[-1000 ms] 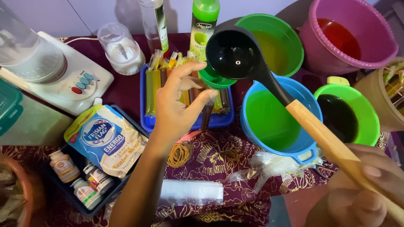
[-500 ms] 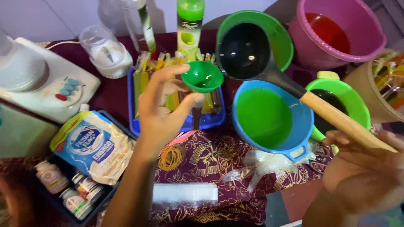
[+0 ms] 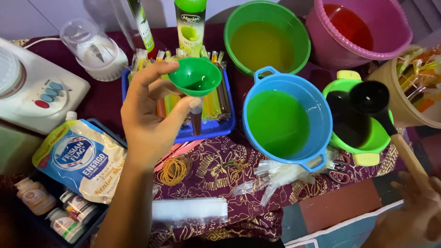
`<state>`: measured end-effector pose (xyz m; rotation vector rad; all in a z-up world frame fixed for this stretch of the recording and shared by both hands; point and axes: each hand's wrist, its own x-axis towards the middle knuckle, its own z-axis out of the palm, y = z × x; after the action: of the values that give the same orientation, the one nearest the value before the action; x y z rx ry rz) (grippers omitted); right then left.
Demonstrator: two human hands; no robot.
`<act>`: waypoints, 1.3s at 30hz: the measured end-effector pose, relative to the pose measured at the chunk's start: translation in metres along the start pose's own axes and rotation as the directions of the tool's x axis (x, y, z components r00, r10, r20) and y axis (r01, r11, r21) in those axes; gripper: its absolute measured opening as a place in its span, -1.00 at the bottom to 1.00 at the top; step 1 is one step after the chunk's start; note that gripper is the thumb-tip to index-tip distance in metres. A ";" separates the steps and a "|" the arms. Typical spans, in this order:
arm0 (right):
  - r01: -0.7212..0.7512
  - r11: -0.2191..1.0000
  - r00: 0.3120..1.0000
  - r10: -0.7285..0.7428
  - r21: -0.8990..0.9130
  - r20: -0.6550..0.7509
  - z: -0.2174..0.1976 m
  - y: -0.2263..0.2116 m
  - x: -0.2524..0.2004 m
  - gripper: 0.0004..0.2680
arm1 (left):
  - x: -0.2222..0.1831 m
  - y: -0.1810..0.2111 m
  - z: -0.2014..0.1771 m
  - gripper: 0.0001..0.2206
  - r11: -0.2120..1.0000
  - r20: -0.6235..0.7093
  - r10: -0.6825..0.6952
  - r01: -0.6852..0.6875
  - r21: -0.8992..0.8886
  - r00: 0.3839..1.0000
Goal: Filling plastic tubes with flavored liquid and tying them with rubber bands to make ice pops.
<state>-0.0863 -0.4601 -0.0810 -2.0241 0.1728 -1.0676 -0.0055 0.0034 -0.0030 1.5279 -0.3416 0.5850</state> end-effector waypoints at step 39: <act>0.540 0.841 0.631 -0.393 -0.016 0.669 0.113 -0.080 -0.031 -0.75 | -0.068 0.019 -0.005 -0.47 0.994 0.016 0.052 -0.053 0.093 0.999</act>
<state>-0.0412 -0.3249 -0.0769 -2.6025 -0.6785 -0.5751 -0.0726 -0.0023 -0.0251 1.6170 -0.3703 0.6394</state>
